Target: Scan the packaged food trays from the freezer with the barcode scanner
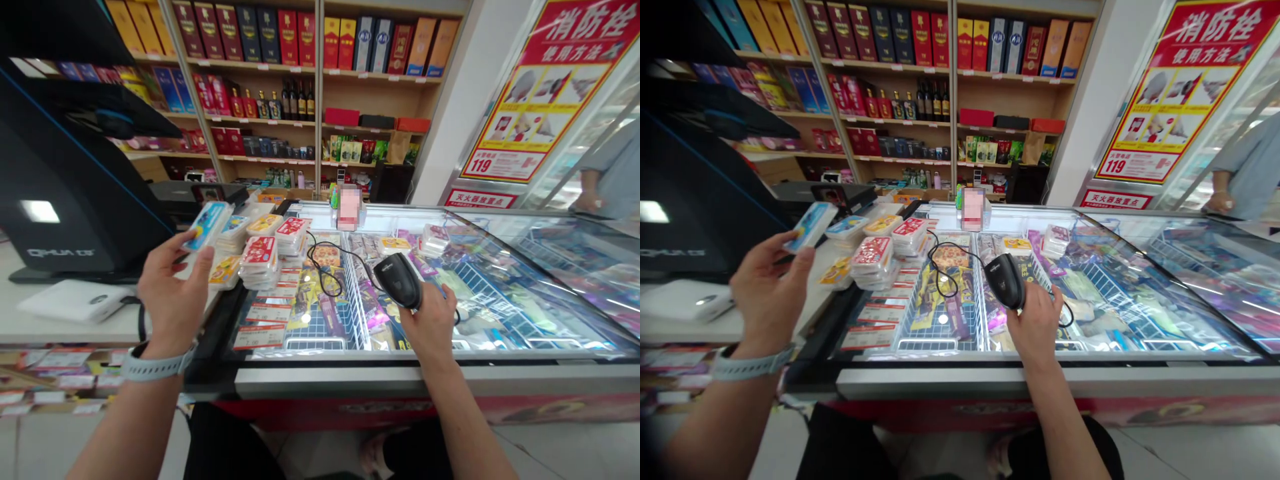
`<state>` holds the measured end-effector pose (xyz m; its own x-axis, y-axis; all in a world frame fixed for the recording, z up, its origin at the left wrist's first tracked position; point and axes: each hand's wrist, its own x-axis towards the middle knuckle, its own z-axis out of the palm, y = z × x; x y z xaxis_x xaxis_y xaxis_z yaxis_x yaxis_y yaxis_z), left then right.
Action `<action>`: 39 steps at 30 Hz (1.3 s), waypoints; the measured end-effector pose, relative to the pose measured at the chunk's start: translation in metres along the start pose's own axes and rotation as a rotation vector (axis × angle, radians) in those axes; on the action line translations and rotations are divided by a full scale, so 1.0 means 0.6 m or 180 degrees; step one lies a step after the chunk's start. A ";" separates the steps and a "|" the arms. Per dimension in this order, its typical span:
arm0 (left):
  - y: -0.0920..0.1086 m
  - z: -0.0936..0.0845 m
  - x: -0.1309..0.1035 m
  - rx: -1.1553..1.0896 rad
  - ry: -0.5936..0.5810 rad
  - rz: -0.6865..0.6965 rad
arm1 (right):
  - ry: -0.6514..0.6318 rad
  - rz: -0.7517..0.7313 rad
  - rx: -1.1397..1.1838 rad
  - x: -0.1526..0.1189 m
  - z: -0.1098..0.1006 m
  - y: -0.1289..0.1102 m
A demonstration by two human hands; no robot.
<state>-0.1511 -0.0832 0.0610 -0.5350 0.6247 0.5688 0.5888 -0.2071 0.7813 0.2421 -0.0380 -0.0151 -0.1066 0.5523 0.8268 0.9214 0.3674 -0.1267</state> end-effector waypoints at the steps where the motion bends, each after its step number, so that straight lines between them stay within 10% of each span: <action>1: -0.016 -0.014 -0.005 0.0458 0.0240 0.0114 | 0.0003 -0.0004 0.0006 0.000 0.000 0.000; 16: -0.109 -0.007 -0.010 0.2584 -0.0499 0.0257 | -0.0050 -0.0093 -0.0042 0.002 0.001 0.000; 25: 0.015 0.003 -0.040 0.1512 0.0385 0.1440 | -0.0054 0.0095 0.0128 0.006 -0.007 -0.015; 32: 0.117 0.126 -0.045 0.0763 -0.0992 0.1943 | -0.0029 0.0182 0.0267 0.008 -0.011 -0.019; 39: 0.144 0.331 -0.035 0.0598 -0.2288 0.1807 | 0.0055 0.0233 0.0335 0.011 -0.017 -0.023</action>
<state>0.0313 0.0353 0.0656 0.3290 0.7961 0.5079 0.7690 -0.5380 0.3451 0.2324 -0.0471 -0.0024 -0.0331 0.5678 0.8225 0.8821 0.4035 -0.2430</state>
